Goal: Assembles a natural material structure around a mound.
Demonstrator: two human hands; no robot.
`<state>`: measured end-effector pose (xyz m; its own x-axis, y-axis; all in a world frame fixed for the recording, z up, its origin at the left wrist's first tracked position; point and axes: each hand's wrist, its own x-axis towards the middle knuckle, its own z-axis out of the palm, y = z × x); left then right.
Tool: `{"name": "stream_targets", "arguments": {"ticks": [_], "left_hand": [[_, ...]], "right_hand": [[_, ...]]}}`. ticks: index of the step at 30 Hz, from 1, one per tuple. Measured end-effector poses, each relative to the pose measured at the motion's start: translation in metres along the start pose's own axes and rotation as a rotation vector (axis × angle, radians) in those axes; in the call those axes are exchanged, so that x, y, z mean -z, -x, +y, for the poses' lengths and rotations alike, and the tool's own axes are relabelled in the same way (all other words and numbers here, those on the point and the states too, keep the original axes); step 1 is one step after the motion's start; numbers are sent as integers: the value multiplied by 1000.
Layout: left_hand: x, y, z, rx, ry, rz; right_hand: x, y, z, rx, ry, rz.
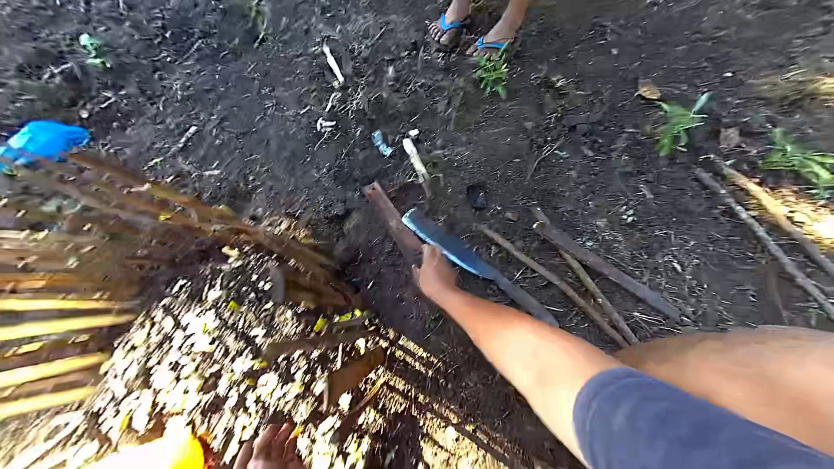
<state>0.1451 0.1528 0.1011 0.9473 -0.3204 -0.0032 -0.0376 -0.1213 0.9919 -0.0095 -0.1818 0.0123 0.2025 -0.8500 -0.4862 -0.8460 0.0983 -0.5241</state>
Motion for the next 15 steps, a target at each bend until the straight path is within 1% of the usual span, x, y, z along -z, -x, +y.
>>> {"name": "stream_targets", "arguments": {"ticks": [2,4,6,7,9,12,13,15], "left_hand": [[6,2,10,-21,-127,54],[22,4,21,-28,-194,97],[40,-1,36,-38,-224,81],[51,-2,44,-24,-274,40],[76,0,62,62,-504,-103],[104,14,87,285,-1039,-413],[112,23,90,358,-1185,-520],[125,45,86,445,-1388,-673]], "right_hand": [[-5,15,17,21,-25,20],[-22,31,40,43,-47,29],[-34,47,55,56,-83,22],[-39,57,62,53,-87,12],[-48,80,72,52,-61,-32],[-55,115,81,55,19,-133],[-56,127,83,55,37,-170],[-56,150,84,53,71,-238]]}}
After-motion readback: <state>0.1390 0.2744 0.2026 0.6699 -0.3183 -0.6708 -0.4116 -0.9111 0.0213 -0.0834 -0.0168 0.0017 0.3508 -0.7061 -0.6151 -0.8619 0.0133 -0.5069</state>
